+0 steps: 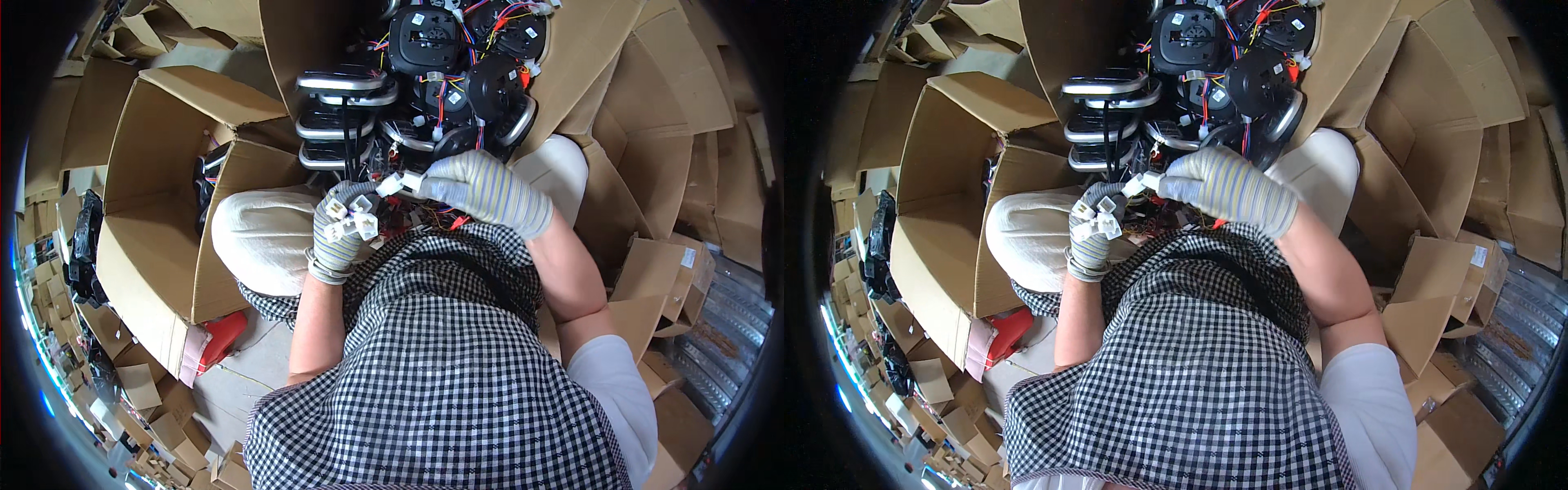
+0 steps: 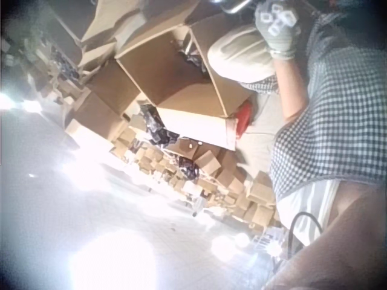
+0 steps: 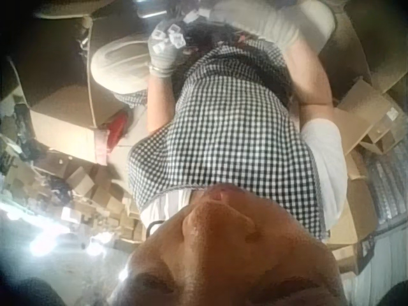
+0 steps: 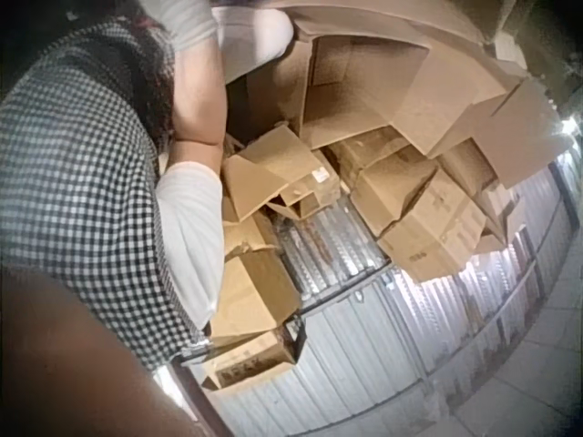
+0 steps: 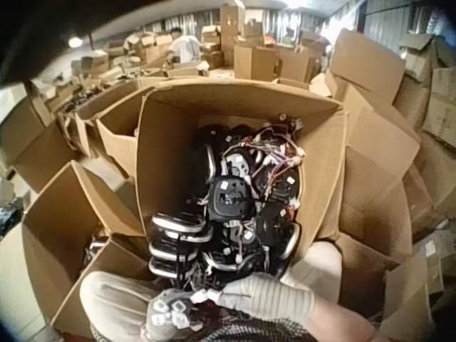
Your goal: Untangling and inspecting digital odometer displays with wiring harnesses from cardboard boxes.
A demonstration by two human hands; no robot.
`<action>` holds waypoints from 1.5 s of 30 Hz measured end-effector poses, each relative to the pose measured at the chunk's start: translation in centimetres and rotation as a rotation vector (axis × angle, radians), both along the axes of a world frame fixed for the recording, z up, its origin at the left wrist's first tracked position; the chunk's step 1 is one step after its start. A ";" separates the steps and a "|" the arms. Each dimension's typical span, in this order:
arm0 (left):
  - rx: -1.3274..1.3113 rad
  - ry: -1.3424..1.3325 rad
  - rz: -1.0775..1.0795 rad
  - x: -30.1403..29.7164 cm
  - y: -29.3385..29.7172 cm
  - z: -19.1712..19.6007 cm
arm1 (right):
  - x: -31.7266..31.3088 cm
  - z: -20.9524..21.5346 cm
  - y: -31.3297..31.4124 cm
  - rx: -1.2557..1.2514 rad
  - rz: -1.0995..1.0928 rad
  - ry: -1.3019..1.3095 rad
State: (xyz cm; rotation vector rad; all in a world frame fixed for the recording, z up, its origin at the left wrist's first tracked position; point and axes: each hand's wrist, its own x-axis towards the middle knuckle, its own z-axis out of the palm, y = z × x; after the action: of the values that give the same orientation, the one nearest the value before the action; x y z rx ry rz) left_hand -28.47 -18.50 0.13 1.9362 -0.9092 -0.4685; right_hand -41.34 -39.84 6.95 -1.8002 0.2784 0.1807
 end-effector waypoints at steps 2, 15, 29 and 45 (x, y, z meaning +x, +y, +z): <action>-0.048 -0.103 -0.058 0.0 -0.2 0.2 | 0.1 -1.0 -0.5 0.150 -0.010 -0.080; 0.025 -0.231 -0.251 -0.4 -0.5 1.2 | 1.8 -3.9 -0.8 0.210 0.253 0.116; 0.197 -0.078 -0.456 -0.3 -0.9 1.4 | 7.1 -8.4 -9.9 0.901 -0.846 -0.428; -0.227 -0.293 0.130 -1.7 -1.2 1.3 | 6.0 -8.3 2.3 -1.029 0.111 -0.578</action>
State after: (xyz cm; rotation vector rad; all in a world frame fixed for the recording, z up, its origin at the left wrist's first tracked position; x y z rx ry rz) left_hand -30.13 -19.73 1.40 1.8669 -0.9672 -0.0024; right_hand -35.34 -37.51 -1.36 -2.7761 -0.1968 -0.4988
